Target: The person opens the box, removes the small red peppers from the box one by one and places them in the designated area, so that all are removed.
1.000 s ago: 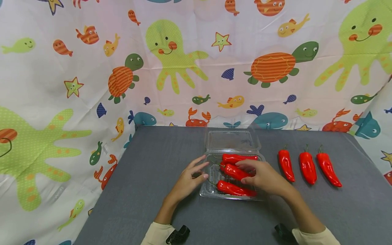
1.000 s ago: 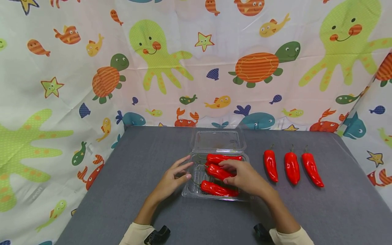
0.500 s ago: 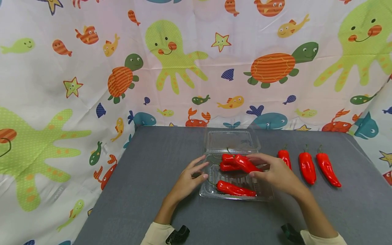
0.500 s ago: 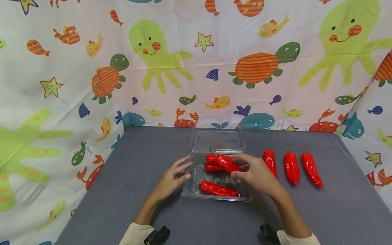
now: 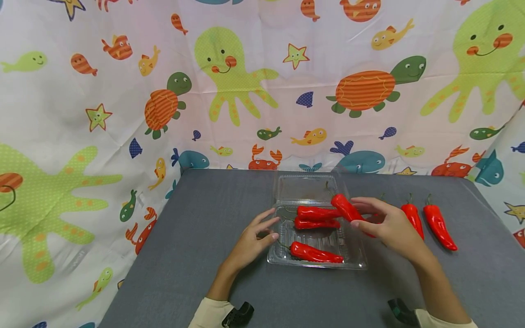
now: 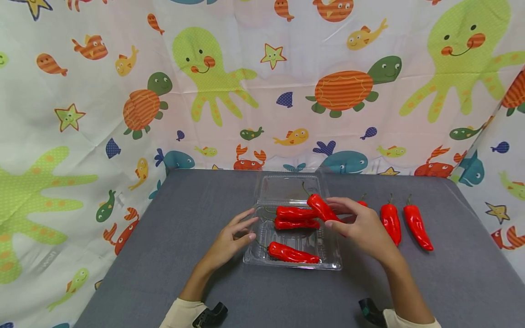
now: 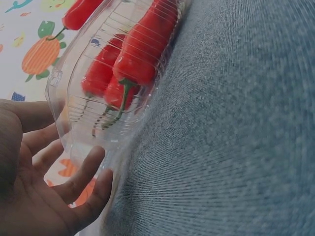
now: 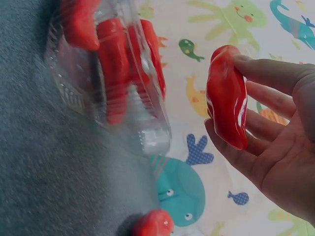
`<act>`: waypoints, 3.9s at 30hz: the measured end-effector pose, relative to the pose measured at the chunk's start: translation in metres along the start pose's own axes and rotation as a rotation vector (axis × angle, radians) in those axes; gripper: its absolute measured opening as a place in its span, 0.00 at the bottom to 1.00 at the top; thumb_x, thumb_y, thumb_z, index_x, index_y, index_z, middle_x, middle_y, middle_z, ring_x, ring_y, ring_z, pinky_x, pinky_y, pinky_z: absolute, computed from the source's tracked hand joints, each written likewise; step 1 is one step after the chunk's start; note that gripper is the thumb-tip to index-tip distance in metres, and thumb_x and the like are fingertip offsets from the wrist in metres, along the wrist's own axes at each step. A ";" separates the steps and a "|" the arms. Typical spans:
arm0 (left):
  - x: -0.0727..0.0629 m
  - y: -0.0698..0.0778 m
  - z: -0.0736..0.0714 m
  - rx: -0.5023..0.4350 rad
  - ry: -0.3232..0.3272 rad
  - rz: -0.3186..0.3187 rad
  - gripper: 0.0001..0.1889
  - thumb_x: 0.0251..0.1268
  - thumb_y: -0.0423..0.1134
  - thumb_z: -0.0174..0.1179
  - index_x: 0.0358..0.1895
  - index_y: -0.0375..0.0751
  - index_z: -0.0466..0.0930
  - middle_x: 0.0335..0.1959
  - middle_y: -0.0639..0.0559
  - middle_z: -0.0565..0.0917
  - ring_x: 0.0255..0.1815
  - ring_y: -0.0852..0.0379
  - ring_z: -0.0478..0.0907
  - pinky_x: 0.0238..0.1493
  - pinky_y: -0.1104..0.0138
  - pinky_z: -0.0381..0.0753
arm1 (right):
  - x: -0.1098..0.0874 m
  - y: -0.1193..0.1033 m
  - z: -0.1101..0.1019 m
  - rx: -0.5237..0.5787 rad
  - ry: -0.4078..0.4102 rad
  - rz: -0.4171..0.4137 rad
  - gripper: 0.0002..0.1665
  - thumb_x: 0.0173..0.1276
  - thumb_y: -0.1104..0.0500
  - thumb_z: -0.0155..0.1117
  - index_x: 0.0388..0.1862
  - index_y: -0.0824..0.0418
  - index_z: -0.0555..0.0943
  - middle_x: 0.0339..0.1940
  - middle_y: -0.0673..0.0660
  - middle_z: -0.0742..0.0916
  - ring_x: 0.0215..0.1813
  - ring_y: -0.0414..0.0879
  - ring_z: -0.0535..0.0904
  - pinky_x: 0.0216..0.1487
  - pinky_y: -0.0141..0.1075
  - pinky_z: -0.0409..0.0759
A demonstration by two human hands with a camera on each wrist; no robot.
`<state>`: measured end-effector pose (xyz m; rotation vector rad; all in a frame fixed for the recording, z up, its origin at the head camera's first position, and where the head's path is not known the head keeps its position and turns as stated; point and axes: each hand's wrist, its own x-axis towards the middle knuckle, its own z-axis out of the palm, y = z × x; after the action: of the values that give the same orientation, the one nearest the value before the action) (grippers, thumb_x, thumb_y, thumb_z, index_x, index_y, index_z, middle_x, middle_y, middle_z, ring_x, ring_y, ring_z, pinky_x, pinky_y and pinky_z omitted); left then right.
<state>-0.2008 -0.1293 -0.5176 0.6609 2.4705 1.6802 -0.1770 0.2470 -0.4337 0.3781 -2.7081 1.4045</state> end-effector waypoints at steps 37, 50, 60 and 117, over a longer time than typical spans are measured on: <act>0.000 -0.001 -0.001 -0.007 0.003 0.013 0.27 0.77 0.43 0.66 0.75 0.41 0.76 0.84 0.54 0.64 0.60 0.47 0.81 0.61 0.56 0.79 | -0.019 0.053 -0.079 -0.030 0.371 0.153 0.36 0.74 0.52 0.72 0.79 0.51 0.75 0.52 0.25 0.79 0.52 0.23 0.75 0.39 0.17 0.78; 0.001 -0.003 0.000 -0.003 0.003 0.004 0.27 0.77 0.41 0.66 0.75 0.42 0.77 0.84 0.55 0.65 0.60 0.49 0.82 0.61 0.57 0.79 | -0.028 0.085 -0.096 0.048 0.480 0.324 0.38 0.75 0.51 0.71 0.81 0.47 0.72 0.56 0.30 0.80 0.50 0.25 0.72 0.37 0.13 0.73; 0.001 -0.002 0.000 -0.003 0.002 0.005 0.27 0.77 0.42 0.66 0.75 0.42 0.77 0.84 0.55 0.64 0.61 0.48 0.82 0.62 0.54 0.79 | -0.036 0.108 -0.111 0.054 0.548 0.523 0.39 0.78 0.49 0.66 0.84 0.43 0.67 0.80 0.48 0.76 0.58 0.28 0.74 0.46 0.17 0.76; 0.002 -0.002 0.000 0.003 -0.002 -0.007 0.27 0.77 0.43 0.66 0.75 0.42 0.76 0.84 0.55 0.64 0.61 0.48 0.81 0.62 0.55 0.79 | -0.045 0.173 -0.118 -0.190 0.401 0.828 0.47 0.80 0.46 0.62 0.83 0.73 0.58 0.76 0.80 0.69 0.73 0.75 0.66 0.62 0.67 0.72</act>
<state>-0.2031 -0.1298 -0.5193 0.6536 2.4713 1.6738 -0.1827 0.4471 -0.5107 -1.0274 -2.6816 1.1217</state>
